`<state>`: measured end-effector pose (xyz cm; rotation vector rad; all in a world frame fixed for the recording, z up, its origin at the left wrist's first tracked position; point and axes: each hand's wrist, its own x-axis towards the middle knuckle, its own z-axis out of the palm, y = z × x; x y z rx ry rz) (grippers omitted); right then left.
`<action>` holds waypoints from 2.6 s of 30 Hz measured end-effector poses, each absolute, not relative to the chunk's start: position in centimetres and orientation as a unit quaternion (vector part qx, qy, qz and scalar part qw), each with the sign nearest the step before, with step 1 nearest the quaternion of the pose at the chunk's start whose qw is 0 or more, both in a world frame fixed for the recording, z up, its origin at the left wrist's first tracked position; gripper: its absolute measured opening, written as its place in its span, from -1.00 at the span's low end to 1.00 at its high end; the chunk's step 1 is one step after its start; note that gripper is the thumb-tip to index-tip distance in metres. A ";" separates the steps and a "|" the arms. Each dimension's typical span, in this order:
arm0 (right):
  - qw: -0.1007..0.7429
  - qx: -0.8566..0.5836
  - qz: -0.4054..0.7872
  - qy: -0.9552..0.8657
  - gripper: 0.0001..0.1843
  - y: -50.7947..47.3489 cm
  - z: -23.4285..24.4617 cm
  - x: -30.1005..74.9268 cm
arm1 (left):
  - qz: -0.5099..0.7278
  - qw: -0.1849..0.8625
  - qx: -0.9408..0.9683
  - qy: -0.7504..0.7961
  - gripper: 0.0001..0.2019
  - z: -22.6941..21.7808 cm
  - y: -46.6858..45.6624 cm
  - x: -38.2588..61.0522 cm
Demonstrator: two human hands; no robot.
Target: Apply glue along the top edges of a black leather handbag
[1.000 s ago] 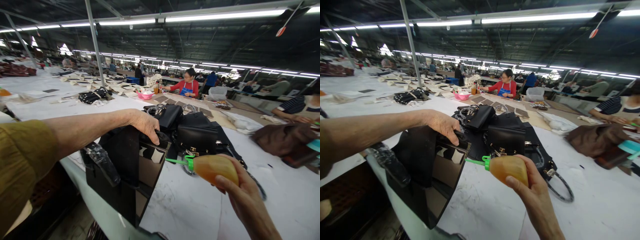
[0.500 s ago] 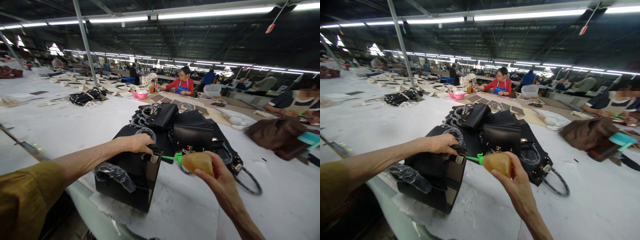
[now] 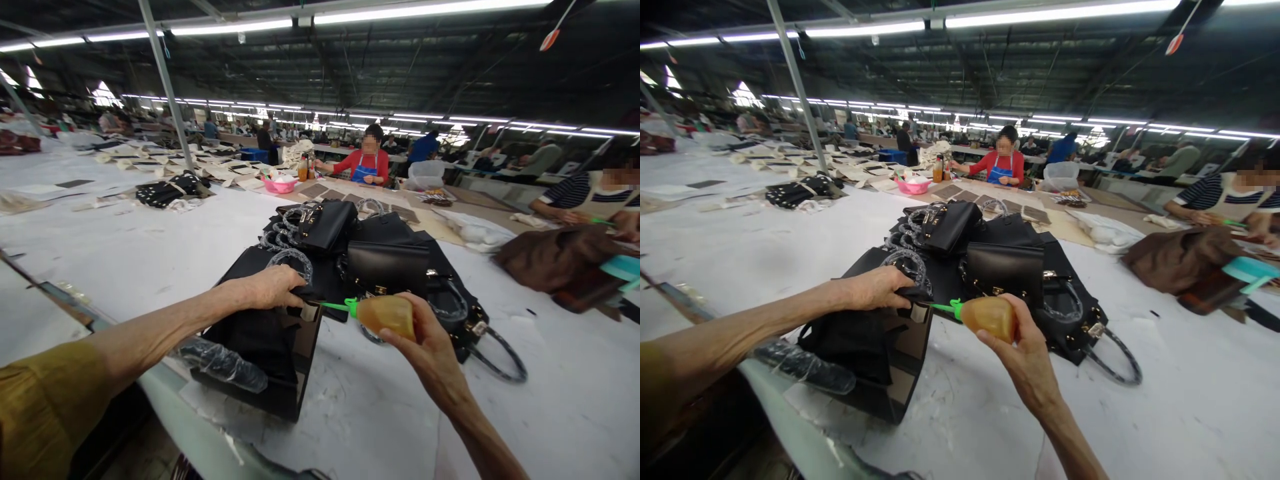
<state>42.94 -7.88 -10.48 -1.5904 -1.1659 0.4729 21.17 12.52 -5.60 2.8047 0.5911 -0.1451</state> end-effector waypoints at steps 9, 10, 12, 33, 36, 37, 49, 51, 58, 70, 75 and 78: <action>0.526 -0.657 0.228 -0.489 -0.36 -8.6 -10.5 43.0 | -0.036 0.150 0.967 0.202 -0.90 -5.6 12.1 20.8; 0.524 -0.658 0.230 -0.489 -0.36 -8.7 -10.6 42.9 | -0.033 0.153 0.967 0.201 -0.89 -5.7 12.1 20.8; 0.522 -0.660 0.231 -0.488 -0.36 -8.8 -10.7 42.8 | -0.029 0.156 0.967 0.201 -0.88 -5.9 12.1 20.7; 0.462 -0.681 0.244 -0.513 -0.43 -9.7 -12.8 41.2 | -0.035 0.119 0.970 0.208 -0.88 -5.4 11.0 20.5; 0.453 -0.687 0.243 -0.513 -0.41 -9.9 -13.3 41.1 | -0.037 0.114 0.969 0.215 -0.89 -5.5 10.9 20.4; 0.451 -0.689 0.244 -0.512 -0.41 -9.9 -13.5 41.1 | -0.036 0.111 0.969 0.216 -0.90 -5.5 10.8 20.3; 0.432 -0.711 0.240 -0.499 -0.38 -10.3 -15.7 40.3 | -0.039 0.074 0.968 0.236 -0.89 -6.1 9.1 19.3; 0.430 -0.711 0.241 -0.502 -0.39 -10.4 -15.9 40.2 | -0.038 0.072 0.969 0.235 -0.90 -6.2 8.8 19.2; 0.427 -0.709 0.248 -0.504 -0.39 -10.6 -16.6 40.1 | -0.053 0.057 0.967 0.243 -0.90 -6.0 7.0 18.6; 0.449 -0.701 0.295 -0.469 -0.41 -11.1 -16.6 39.8 | -0.037 0.035 0.972 0.230 -0.84 -6.7 4.2 16.7; 0.463 -0.688 0.321 -0.458 -0.47 -11.4 -16.3 39.5 | -0.037 0.043 0.971 0.230 -0.85 -6.7 3.4 16.1; 0.464 -0.683 0.334 -0.454 -0.46 -11.6 -16.6 39.4 | -0.039 0.046 0.971 0.232 -0.85 -6.9 3.3 15.9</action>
